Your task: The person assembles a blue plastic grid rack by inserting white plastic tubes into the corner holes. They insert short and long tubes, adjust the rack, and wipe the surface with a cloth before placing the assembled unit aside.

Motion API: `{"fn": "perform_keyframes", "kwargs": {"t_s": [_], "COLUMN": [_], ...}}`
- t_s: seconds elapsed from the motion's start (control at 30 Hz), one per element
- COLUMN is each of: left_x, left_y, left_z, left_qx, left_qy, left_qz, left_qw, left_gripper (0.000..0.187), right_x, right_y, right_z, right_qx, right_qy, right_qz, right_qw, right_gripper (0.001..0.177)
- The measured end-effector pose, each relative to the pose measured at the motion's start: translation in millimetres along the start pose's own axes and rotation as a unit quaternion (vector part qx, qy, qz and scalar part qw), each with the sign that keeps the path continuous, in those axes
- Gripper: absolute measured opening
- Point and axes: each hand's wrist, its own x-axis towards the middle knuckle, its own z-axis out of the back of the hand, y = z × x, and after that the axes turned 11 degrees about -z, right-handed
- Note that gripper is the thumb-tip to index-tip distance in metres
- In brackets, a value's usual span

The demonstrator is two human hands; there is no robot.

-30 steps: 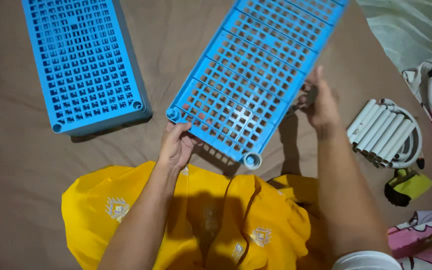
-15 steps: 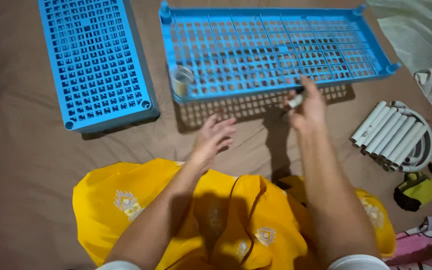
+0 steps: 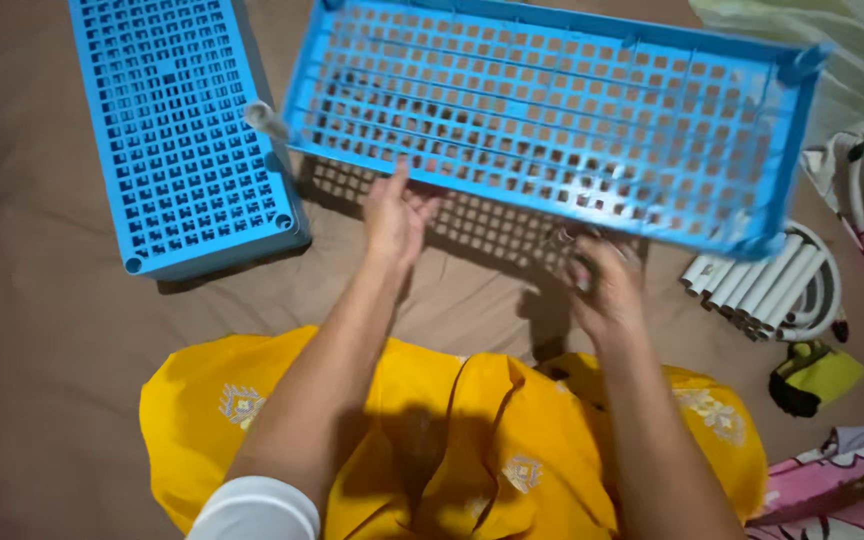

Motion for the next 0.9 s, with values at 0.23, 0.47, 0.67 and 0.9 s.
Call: {"fn": "perform_keyframes", "kwargs": {"t_s": [0.23, 0.47, 0.67, 0.9], "left_x": [45, 74, 48, -82], "left_y": [-53, -77, -57, 1], "left_z": [14, 28, 11, 9], "left_qx": [0.066, 0.112, 0.173, 0.148], "left_qy": [0.008, 0.039, 0.036, 0.152], "left_qz": [-0.003, -0.029, 0.005, 0.062], "left_qw": [0.998, 0.992, 0.984, 0.975], "left_gripper": [0.030, 0.032, 0.043, 0.058], "right_x": [-14, -17, 0, 21], "right_y": [54, 60, 26, -74], "right_z": [95, 100, 77, 13], "right_qx": [0.077, 0.055, 0.033, 0.076], "right_qy": [0.021, 0.047, -0.078, -0.074], "right_qz": [0.041, -0.007, -0.052, -0.074], "right_qw": [0.996, 0.997, 0.995, 0.992], "right_gripper": [0.036, 0.060, 0.022, 0.017]}}
